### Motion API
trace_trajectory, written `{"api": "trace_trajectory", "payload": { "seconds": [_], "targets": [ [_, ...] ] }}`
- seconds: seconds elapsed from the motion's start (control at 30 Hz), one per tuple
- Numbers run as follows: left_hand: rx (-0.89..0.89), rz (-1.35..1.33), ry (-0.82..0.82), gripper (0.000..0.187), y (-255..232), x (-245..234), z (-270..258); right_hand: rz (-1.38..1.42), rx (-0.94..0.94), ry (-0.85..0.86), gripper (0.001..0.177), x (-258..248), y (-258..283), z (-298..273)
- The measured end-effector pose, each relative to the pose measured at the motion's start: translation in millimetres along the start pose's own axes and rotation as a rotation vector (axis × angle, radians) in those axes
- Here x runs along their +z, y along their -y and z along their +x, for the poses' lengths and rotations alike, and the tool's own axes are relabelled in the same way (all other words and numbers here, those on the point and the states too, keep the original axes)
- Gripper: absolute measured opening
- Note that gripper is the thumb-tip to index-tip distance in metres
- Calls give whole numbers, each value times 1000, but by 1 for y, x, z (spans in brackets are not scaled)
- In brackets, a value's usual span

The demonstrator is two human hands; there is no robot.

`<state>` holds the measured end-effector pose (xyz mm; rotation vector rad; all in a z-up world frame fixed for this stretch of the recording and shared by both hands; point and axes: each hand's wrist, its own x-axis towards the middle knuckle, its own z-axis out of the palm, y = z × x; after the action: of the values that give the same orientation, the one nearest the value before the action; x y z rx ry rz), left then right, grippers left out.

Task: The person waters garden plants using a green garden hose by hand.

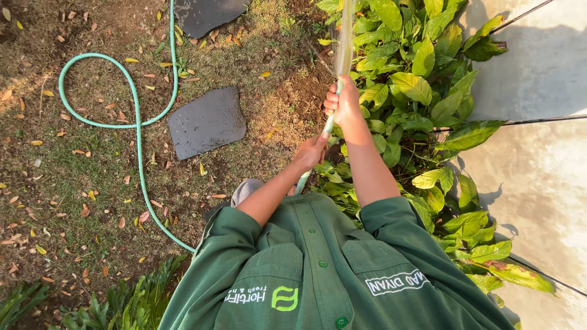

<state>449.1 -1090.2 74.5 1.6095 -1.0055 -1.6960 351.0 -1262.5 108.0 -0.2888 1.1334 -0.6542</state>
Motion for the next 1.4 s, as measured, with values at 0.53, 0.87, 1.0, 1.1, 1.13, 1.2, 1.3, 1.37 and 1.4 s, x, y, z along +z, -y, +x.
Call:
{"api": "trace_trajectory", "payload": {
  "seconds": [0.53, 0.87, 1.0, 1.1, 1.13, 1.2, 1.3, 1.37, 1.4],
  "targets": [
    [-19, -75, 106, 68, -20, -93, 65, 76, -39, -27, 39, 74, 20, 53],
    [-13, -223, 277, 60, -19, -240, 120, 47, -21, -170, 42, 216, 24, 121],
    [-49, -172, 320, 57, -16, -290, 131, -64, -19, -242, 42, 262, 11, 149],
    [232, 144, 224, 61, -10, -325, 145, -16, -143, -388, 46, 261, 10, 156],
    [196, 95, 213, 59, -4, -335, 149, -40, -135, -375, 44, 257, 4, 157],
    [136, 5, 185, 58, 3, -359, 166, -86, -130, -340, 39, 254, -2, 164],
    [78, 49, 92, 58, 22, -397, 179, -139, -72, -394, 38, 247, -15, 169],
    [110, -199, 104, 59, 30, -417, 183, -163, -131, -390, 35, 239, -21, 165],
    [13, -155, 78, 57, 33, -427, 181, -175, -166, -387, 33, 235, -21, 162]
  ]
}}
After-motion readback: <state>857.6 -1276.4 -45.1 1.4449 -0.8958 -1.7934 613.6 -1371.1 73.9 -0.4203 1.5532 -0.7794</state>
